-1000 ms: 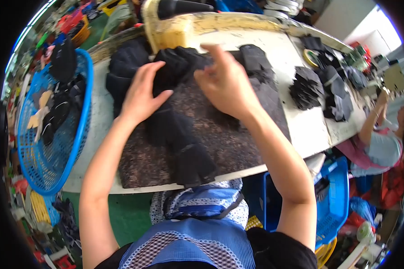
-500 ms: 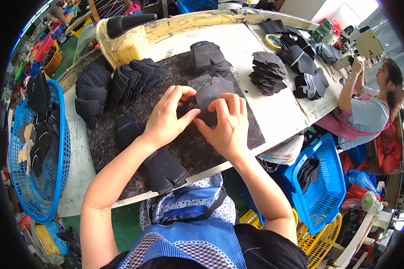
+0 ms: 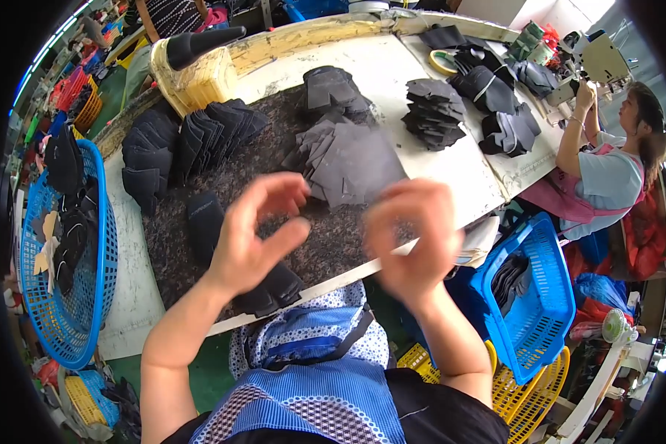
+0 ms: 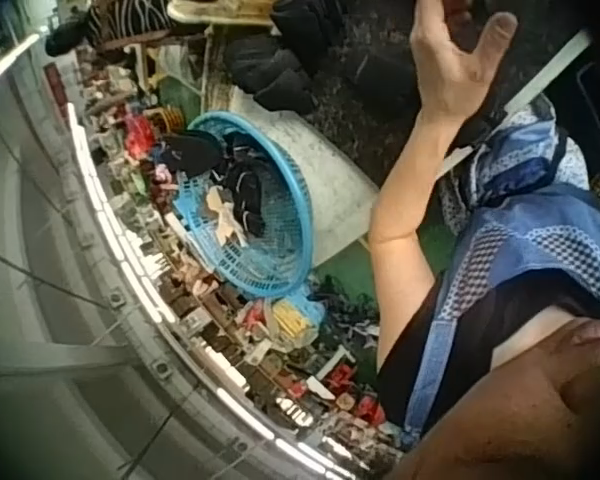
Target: Organizing and inspecting black shoe upper components at a manufacturing workstation.
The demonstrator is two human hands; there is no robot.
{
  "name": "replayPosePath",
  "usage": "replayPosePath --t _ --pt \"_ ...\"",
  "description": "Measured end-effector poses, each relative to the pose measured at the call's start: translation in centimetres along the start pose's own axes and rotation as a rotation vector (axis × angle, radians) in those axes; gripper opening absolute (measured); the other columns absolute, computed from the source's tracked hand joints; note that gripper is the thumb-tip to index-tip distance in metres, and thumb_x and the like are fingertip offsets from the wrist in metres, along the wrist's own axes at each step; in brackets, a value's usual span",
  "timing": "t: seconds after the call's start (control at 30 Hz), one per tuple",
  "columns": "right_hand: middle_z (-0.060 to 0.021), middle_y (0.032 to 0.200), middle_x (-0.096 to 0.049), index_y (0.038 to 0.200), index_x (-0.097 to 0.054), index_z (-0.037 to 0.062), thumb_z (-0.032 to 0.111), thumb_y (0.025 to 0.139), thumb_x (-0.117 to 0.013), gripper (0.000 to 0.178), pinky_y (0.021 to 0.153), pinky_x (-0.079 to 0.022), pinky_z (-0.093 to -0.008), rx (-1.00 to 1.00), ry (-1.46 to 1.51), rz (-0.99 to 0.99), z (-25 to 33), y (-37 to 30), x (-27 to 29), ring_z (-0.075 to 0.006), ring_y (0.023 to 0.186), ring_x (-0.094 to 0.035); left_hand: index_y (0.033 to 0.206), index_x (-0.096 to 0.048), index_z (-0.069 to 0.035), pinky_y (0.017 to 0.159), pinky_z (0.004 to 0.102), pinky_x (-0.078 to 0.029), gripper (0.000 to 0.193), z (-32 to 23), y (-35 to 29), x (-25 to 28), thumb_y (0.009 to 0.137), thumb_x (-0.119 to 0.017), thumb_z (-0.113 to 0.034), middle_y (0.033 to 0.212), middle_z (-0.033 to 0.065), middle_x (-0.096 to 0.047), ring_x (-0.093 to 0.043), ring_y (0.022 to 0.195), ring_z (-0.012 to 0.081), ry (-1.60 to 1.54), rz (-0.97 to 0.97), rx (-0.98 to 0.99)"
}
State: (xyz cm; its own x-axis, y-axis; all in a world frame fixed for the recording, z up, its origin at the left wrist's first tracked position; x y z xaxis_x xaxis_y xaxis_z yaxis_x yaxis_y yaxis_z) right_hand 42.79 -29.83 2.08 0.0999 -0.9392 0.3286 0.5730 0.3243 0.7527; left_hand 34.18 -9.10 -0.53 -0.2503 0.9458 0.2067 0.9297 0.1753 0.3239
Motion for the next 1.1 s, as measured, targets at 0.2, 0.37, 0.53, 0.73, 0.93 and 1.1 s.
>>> replayPosePath --t 0.2,0.37,0.53,0.73,0.93,1.1 --pt "-0.0102 0.1 -0.071 0.106 -0.076 0.006 0.03 0.08 -0.093 0.039 0.071 -0.056 -0.0339 -0.438 0.284 0.656 4.2 -6.3 -2.0 -0.0217 0.09 -0.068 0.111 -0.068 0.001 0.066 0.0358 -0.054 0.027 -2.2 -13.3 1.4 0.109 -0.062 -0.025 0.08 0.0116 -0.071 -0.07 0.073 0.0144 -0.049 0.302 0.67" --pt "-0.0039 0.075 -0.073 0.091 -0.078 -0.0005 0.02 0.1 -0.076 0.023 0.056 -0.054 -0.0239 -1.096 0.784 1.247 4.0 -8.5 -3.3 -0.008 0.062 -0.067 0.099 -0.071 0.001 0.066 0.0322 -0.059 0.026 -2.0 -16.9 1.8 0.105 -0.069 -0.024 0.081 0.0112 -0.077 -0.075 0.069 0.0178 -0.221 0.413 0.673" --pt "-0.0057 0.068 -0.069 0.088 -0.07 -0.0031 0.023 0.102 -0.073 0.03 0.051 -0.05 -0.0268 -0.863 0.366 1.035 2.4 -3.1 -8.3 -0.0102 0.058 -0.065 0.087 -0.065 0.0 0.056 0.023 -0.055 0.028 -0.4 -12.0 5.2 0.102 -0.074 -0.021 0.072 0.0043 -0.072 -0.068 0.062 0.0077 -0.12 -0.092 0.718" --pt "-0.0037 0.067 -0.068 0.087 -0.069 -0.0012 0.025 0.102 -0.074 0.03 0.048 -0.046 -0.0228 -0.808 0.266 1.117 0.8 -4.2 -9.5 -0.0074 0.055 -0.063 0.093 -0.066 0.0 0.058 0.0262 -0.056 0.026 2.5 -12.8 4.9 0.103 -0.073 -0.023 0.071 0.0054 -0.072 -0.069 0.064 0.0092 -0.085 -0.064 0.738" --pt "-0.0076 0.064 -0.065 0.084 -0.069 -0.001 0.024 0.095 -0.081 0.03 0.053 -0.049 -0.03 -0.779 0.207 1.097 0.5 -4.5 -9.9 -0.0123 0.056 -0.063 0.087 -0.063 -0.003 0.056 0.0276 -0.054 0.028 2.7 -12.9 4.8 0.098 -0.078 -0.023 0.069 0.0045 -0.07 -0.069 0.06 0.0113 -0.043 -0.06 0.657" --pt "-0.0041 0.062 -0.054 0.082 -0.057 0.003 0.017 0.086 -0.087 0.034 0.051 -0.044 -0.0327 -0.445 0.063 1.043 0.1 -2.2 -9.3 -0.0122 0.054 -0.054 0.084 -0.053 -0.009 0.047 0.0295 -0.047 0.037 1.4 -13.3 7.0 0.088 -0.088 -0.021 0.06 0.003 -0.059 -0.061 0.05 0.0141 0.576 -0.138 0.306"
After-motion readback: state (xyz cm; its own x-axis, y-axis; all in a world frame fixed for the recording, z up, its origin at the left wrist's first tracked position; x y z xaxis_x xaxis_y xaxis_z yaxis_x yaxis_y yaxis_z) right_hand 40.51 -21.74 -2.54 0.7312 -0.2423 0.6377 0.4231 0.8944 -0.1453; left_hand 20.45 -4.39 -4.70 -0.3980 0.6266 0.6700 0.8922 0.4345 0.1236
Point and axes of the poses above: each hand's wrist, its own y-axis towards the middle knuckle, its own x-axis out of the back of the hand, z = x × y, the point moved 3 cm from there along y, towards the middle knuckle
